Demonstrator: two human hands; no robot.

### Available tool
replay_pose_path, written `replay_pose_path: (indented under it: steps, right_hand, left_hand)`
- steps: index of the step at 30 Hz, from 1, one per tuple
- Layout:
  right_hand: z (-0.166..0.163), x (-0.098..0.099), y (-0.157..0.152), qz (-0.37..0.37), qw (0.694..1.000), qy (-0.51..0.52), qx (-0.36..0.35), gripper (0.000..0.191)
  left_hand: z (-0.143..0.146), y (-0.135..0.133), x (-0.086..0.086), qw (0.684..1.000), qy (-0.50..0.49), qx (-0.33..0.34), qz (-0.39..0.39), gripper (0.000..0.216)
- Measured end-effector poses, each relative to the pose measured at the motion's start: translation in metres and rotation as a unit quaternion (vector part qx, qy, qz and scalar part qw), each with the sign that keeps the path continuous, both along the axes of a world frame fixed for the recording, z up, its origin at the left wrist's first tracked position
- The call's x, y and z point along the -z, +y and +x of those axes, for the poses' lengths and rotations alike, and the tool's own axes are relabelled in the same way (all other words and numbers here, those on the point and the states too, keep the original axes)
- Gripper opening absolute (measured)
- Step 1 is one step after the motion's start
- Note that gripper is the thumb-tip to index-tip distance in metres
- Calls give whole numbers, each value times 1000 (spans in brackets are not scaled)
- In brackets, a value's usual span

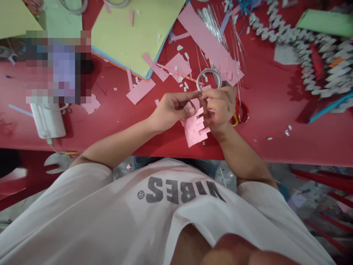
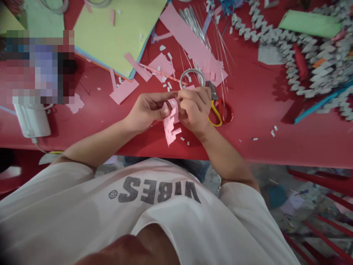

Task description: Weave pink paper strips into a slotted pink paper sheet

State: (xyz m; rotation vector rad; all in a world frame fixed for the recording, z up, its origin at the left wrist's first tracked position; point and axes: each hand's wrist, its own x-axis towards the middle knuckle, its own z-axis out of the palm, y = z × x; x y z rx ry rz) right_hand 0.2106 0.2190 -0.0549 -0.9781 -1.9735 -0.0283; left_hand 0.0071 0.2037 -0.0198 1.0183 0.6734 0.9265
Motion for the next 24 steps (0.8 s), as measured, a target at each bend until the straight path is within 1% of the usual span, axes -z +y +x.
replay_pose_path:
  steps: [4,6,8,12,14,16,17,19,22,24]
  right_hand:
    - [-1,-9,-1,-1,998,-36,47,39]
    - [-2,-12,0,5,998,-40,58,41]
    - [-3,-12,1,9,999,-19,47,41]
    - [-2,-11,2,-14,999,35,1,38]
    - [-1,-13,2,-12,999,48,1,36]
    - [0,-15,3,-19,997,64,26,27]
    - [1,-17,4,-30,997,68,37,22]
    - [2,-20,7,-67,995,57,36,21]
    - [2,-23,9,-133,990,46,-2,17]
    - [0,-25,9,-184,980,81,-10,14]
  left_hand:
    - [3,-3,-1,999,-42,6,-18,55]
    - [4,-4,0,998,-56,10,-28,55]
    - [5,-5,1,997,-63,16,-35,58]
    - [7,-5,1,997,-62,20,-36,62]
    - [7,-3,1,998,-60,18,-31,62]
    - [6,0,1,998,-55,8,-18,63]
    - [5,2,2,999,-52,2,-10,63]
    - [4,5,2,999,-42,-10,6,62]
    - [3,7,3,999,-27,-18,19,60]
    - [2,7,3,999,-20,-18,27,59]
